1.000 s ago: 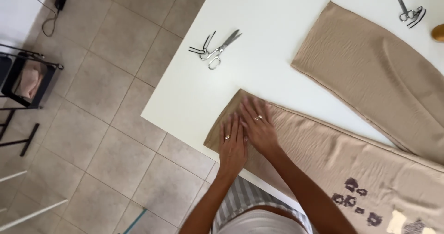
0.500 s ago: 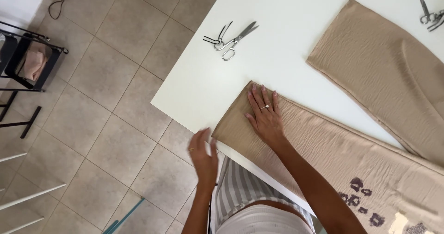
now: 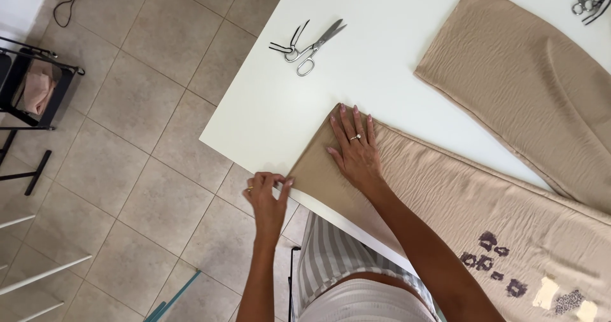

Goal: Marking, cutting, and pinning fabric for garment assembly.

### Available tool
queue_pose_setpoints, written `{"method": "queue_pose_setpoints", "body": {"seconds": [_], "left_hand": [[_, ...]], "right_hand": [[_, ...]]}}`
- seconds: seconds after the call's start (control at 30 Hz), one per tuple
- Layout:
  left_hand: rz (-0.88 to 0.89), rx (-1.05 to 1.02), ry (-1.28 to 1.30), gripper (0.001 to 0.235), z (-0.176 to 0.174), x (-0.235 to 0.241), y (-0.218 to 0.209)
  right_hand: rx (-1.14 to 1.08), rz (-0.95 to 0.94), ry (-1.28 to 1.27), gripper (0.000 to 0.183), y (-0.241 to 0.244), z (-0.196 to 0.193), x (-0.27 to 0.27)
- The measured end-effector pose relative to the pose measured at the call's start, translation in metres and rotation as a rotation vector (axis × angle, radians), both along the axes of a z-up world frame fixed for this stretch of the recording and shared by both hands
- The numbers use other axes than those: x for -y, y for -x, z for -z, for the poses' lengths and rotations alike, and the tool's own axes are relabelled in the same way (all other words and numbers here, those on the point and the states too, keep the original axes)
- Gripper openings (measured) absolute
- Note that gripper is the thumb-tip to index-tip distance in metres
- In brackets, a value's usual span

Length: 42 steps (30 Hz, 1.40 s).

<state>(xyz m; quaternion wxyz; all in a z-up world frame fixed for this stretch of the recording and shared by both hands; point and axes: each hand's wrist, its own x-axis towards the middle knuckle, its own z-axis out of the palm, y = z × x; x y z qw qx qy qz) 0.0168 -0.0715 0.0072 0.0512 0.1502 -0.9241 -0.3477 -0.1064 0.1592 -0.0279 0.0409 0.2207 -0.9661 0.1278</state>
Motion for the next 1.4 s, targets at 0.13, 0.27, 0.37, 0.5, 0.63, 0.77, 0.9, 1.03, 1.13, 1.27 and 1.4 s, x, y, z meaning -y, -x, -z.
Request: {"method": "queue_pose_setpoints", "body": {"seconds": [0.13,0.27,0.37,0.5,0.63,0.77,0.9,1.03,1.13,1.27,1.4], "left_hand": [[0.042,-0.03,0.151,0.02,0.007,0.006,-0.001],[0.089,-0.069,0.152,0.034,0.006,-0.028,0.012],[0.309,-0.25,0.061,0.046,0.018,-0.067,0.027],[0.465,-0.282,0.307,0.054,-0.008,-0.079,0.039],[0.476,-0.262,0.345,0.058,-0.003,-0.071,0.039],[0.556,-0.214,0.363,0.059,-0.011,-0.091,0.069],[0.668,-0.228,0.447,0.057,0.006,-0.116,0.111],[0.698,-0.122,0.555,0.068,0.01,-0.113,0.129],[0.664,-0.187,0.56,0.068,0.018,-0.117,0.123],[0.595,-0.277,0.591,0.068,0.004,-0.116,0.111],[0.574,-0.216,0.598,0.068,0.018,-0.106,0.086]], "right_hand": [[-0.008,0.005,-0.015,0.074,-0.001,-0.001,0.001],[-0.025,0.013,0.079,0.073,-0.004,-0.005,0.001],[-0.083,0.042,0.09,0.073,-0.007,-0.001,0.004],[-0.156,0.044,0.023,0.068,-0.008,0.003,0.007],[-0.102,0.032,0.121,0.064,0.0,0.007,0.003],[-0.191,0.157,0.204,0.058,-0.028,-0.044,-0.028],[-0.158,0.359,0.078,0.067,-0.076,-0.014,-0.087],[-0.066,0.507,-0.07,0.077,-0.088,0.01,-0.117],[-0.076,0.509,-0.019,0.075,-0.091,-0.002,-0.112],[-0.134,0.443,0.088,0.072,-0.109,-0.012,-0.114],[-0.166,0.436,0.062,0.071,-0.136,-0.001,-0.104]]}}
